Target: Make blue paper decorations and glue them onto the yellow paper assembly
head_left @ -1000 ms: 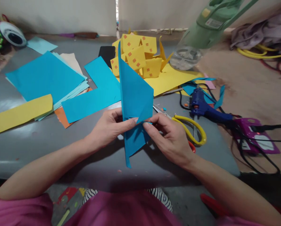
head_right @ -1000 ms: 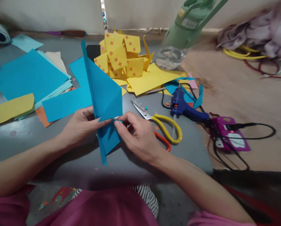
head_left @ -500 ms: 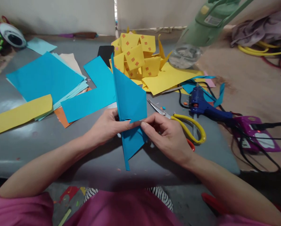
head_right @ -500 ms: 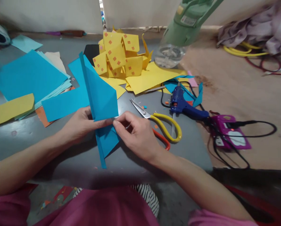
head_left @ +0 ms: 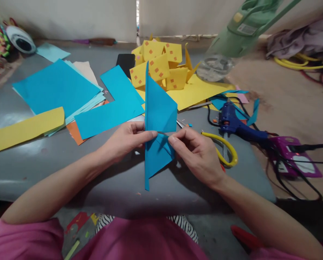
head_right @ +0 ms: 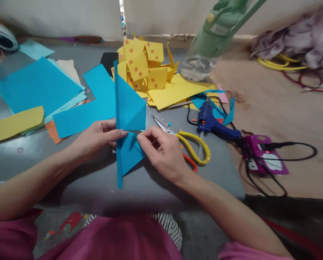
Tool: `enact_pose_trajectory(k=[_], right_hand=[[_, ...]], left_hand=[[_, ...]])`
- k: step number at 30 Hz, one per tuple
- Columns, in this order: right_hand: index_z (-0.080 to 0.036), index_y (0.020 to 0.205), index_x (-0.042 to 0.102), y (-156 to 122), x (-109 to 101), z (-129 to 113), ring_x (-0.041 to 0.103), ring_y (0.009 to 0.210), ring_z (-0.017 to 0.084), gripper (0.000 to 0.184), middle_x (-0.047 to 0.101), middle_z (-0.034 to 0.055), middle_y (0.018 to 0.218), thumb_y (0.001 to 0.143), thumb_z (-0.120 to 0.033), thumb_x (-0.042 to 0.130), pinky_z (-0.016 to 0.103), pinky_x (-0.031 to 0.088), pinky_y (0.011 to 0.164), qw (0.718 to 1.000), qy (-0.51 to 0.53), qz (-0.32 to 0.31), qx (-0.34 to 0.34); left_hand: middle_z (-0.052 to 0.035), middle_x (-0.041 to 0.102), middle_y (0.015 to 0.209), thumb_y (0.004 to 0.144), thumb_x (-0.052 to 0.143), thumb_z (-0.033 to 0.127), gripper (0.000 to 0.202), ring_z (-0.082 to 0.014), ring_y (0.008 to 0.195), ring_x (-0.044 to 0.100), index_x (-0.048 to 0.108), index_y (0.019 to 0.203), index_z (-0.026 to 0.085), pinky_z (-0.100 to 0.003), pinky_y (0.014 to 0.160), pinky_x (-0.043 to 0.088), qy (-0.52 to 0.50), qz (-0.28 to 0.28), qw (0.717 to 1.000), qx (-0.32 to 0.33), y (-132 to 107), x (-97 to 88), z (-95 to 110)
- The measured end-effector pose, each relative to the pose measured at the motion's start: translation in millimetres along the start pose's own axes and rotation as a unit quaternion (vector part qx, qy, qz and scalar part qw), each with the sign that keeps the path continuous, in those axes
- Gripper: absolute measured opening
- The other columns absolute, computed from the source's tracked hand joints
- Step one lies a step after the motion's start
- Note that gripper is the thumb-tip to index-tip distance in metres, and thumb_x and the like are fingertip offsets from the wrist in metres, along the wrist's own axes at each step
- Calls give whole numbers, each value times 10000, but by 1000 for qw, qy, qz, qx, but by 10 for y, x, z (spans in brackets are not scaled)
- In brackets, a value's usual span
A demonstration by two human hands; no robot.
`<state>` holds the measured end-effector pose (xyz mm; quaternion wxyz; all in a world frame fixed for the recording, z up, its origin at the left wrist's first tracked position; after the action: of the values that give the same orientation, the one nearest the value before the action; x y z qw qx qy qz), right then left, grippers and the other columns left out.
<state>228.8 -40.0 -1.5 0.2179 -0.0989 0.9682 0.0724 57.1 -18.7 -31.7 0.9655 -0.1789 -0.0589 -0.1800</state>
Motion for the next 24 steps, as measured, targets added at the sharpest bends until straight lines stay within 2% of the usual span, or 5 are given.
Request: enact_pose_trajectory(k=[10,13,16,20,24], right_hand=[[-203,781,618,9,-9,41,486,525,105,246,548,-27,603,953,-378,595,243,371,482,999,12,-24,23],[-210,758,597,24,-7,74,495,524,103,334,552,-21,621,961,-474,574,237,386,469,996,72,-32,45],[-219,857,594,49,-14,105,534,550,102,355,598,-12,712,931,-566,591,228,424,473,986,148,-27,73],[-224,923,562,68,11,117,543,552,99,359,587,-35,706,879,-564,671,220,446,471,981,176,-34,78],[-228,823,510,48,40,132,516,492,82,331,539,-65,642,874,-492,704,208,431,435,973,212,-27,82]], left_hand=[[-51,753,795,695,836,407,318,-144,638,650,746,862,152,-243,569,491,12,21,1000,17,-23,13,64],[-52,752,807,718,815,371,291,-125,613,625,755,906,157,-228,546,477,14,23,1000,3,-17,-16,46],[-43,732,761,733,794,366,245,-122,585,603,750,865,164,-227,529,469,24,18,1000,-4,-14,-50,27],[-53,738,793,779,760,376,238,-135,621,616,758,896,169,-239,562,484,47,-40,998,-6,-23,-11,5],[-64,767,930,770,795,339,281,-171,804,684,759,995,175,-284,745,548,36,-112,993,-16,-53,107,17]])
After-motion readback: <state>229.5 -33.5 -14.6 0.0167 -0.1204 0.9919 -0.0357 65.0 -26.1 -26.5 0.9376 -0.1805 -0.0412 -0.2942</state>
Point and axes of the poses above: each hand's wrist, its own y-axis towards the middle knuckle, its own x-axis out of the palm, z = x × y, the point moved 5 cm from there along y, towards the middle knuckle
